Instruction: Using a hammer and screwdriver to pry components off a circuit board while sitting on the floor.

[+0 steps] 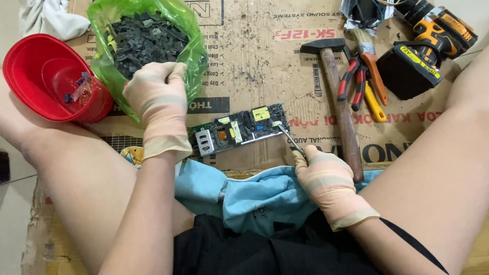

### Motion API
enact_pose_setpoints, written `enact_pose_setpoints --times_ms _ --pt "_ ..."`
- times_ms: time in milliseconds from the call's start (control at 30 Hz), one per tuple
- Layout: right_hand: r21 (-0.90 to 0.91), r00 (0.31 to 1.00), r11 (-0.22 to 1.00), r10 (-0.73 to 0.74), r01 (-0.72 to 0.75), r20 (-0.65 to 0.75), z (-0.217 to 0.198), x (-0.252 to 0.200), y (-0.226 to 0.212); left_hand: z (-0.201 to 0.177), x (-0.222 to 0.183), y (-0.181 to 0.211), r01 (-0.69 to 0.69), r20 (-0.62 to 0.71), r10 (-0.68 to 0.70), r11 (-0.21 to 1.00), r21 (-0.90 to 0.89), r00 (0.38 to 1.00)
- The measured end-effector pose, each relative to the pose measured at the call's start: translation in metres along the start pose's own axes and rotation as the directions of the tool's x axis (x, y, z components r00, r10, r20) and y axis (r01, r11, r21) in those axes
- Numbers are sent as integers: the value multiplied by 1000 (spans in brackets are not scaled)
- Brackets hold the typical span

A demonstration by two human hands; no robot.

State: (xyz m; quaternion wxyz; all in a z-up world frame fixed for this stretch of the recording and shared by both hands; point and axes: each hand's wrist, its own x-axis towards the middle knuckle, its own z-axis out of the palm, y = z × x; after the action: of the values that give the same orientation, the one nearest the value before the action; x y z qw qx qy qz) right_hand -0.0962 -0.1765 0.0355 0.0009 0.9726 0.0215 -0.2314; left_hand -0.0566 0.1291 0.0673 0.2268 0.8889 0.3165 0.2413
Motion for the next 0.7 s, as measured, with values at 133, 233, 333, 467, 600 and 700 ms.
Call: enact_pose_setpoints --times_ms 133,233,333,467,600,700 --pt "-3 1000 1000 10 -10 -18 0 1 1 2 20 -13 -26 -184 28 1000 9 983" --pt "-4 1000 1000 -2 2 -12 -2 0 2 7 51 -25 -29 -339 41 999 41 940" --pt "47 1000 999 -6 7 -21 -12 -5 2 9 59 -13 221 -151 -376 774 -593 914" --pt "363 997 931 60 -41 -41 -38 -6 7 5 -1 26 -329 -247 357 933 149 901" --pt "372 969 898 192 -237 154 -71 7 15 30 -64 55 -644 343 572 752 144 745" --pt "379 959 894 153 -237 237 -85 8 17 27 -86 70 -444 794 258 896 16 550"
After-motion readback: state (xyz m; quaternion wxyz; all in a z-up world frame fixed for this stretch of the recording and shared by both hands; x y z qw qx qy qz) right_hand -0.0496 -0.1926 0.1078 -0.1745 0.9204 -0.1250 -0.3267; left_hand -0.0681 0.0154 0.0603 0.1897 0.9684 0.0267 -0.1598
